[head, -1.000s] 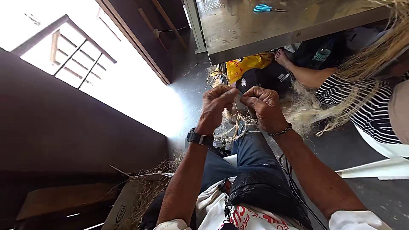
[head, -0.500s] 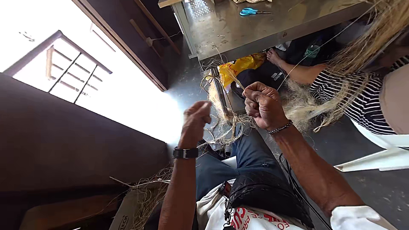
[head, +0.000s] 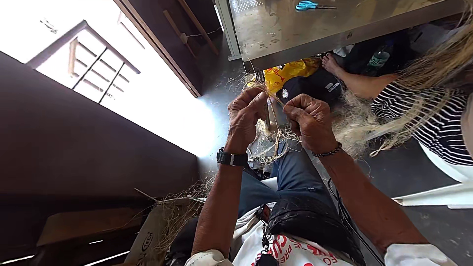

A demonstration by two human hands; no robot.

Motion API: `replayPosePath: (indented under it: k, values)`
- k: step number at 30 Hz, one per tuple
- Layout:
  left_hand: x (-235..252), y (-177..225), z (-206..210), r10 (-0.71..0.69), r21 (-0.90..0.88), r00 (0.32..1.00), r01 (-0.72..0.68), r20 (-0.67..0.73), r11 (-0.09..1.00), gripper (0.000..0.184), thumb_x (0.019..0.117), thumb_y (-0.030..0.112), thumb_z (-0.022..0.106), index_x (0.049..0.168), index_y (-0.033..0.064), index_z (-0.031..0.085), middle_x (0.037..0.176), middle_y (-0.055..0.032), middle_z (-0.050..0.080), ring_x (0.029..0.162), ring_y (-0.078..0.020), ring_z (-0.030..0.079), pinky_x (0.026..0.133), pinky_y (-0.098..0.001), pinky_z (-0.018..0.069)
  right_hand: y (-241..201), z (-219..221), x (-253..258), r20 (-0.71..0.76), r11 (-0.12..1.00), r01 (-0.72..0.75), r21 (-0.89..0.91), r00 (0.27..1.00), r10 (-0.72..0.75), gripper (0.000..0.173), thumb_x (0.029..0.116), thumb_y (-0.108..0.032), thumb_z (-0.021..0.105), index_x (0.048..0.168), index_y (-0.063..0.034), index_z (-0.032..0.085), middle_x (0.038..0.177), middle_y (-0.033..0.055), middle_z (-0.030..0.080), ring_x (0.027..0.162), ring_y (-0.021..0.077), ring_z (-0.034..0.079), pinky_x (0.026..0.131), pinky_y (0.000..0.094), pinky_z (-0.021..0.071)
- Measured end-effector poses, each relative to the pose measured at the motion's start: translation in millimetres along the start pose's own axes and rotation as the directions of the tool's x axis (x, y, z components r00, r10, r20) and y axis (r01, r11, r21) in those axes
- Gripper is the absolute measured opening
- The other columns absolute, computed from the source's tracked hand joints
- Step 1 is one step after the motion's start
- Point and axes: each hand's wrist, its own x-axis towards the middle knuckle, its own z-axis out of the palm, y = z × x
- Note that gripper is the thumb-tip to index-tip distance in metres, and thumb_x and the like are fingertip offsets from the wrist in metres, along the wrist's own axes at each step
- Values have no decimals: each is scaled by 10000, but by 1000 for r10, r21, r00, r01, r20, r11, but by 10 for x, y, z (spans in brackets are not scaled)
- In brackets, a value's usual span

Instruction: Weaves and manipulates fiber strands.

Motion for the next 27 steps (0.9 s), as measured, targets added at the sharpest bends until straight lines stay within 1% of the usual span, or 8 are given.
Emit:
replayPosePath:
  k: [4,7,10,12,14,19,23,27]
  values:
    - [-30,-90,8,-17,-18,999,16,-33,1000,102,1007,102,612,1050,83,702,782,-10,642,572,-57,554,555,-204,518,32,42,-5,-16,989,75,-125,997,-77,86,1007,-66,586,946,-52,644,601,5,512,416,61,417,373,190,370]
    - [-32,-134,33,-14,-27,998,12,-68,1000,109,1011,95,606,982,86,711,797,-20,665,580,-58,566,553,-202,518,79,70,18,-21,983,93,-157,995,-97,71,993,-41,609,938,-46,654,638,-24,560,451,33,470,401,174,408]
    - [-45,-142,27,-12,-29,996,9,-88,1000,117,1022,105,600,958,95,697,794,-18,667,591,-54,583,569,-194,527,69,91,11,-4,981,84,-174,996,-86,71,990,-37,613,933,-43,655,642,-10,570,457,46,474,408,181,406]
    - [-54,-140,10,-13,-16,996,12,-93,1000,113,1022,109,606,954,100,696,803,-17,669,601,-53,587,577,-193,529,38,111,-10,10,982,72,-172,997,-71,81,997,-42,600,932,-40,650,630,14,556,444,65,457,395,190,390]
    - [-57,-147,-13,-8,-7,996,7,-93,1000,112,1020,115,608,948,105,693,799,-14,665,600,-54,582,576,-191,522,35,130,-10,17,985,59,-165,998,-57,85,999,-46,596,935,-43,652,631,14,554,449,66,459,401,189,390]
    - [-51,-192,-75,6,-3,994,-6,-107,1000,110,1019,116,610,951,91,693,799,-17,667,599,-57,578,572,-198,521,58,206,-8,-2,995,-36,-94,999,36,98,1014,-77,582,960,-41,654,603,43,563,392,77,435,339,197,355]
    - [-50,-219,-102,14,-15,993,-16,-117,1000,110,1014,89,604,950,79,693,804,-31,681,598,-61,583,574,-195,516,50,284,-3,-24,993,-109,-46,994,108,90,1019,-83,596,970,-35,654,592,57,580,374,76,438,319,193,340]
    - [-55,-198,-117,27,-8,990,-28,-140,1000,101,1011,94,616,947,79,692,795,-32,679,590,-61,578,567,-193,513,78,329,12,-39,994,-106,-39,994,105,90,1015,-67,602,955,-29,656,596,52,583,388,68,439,332,183,333]
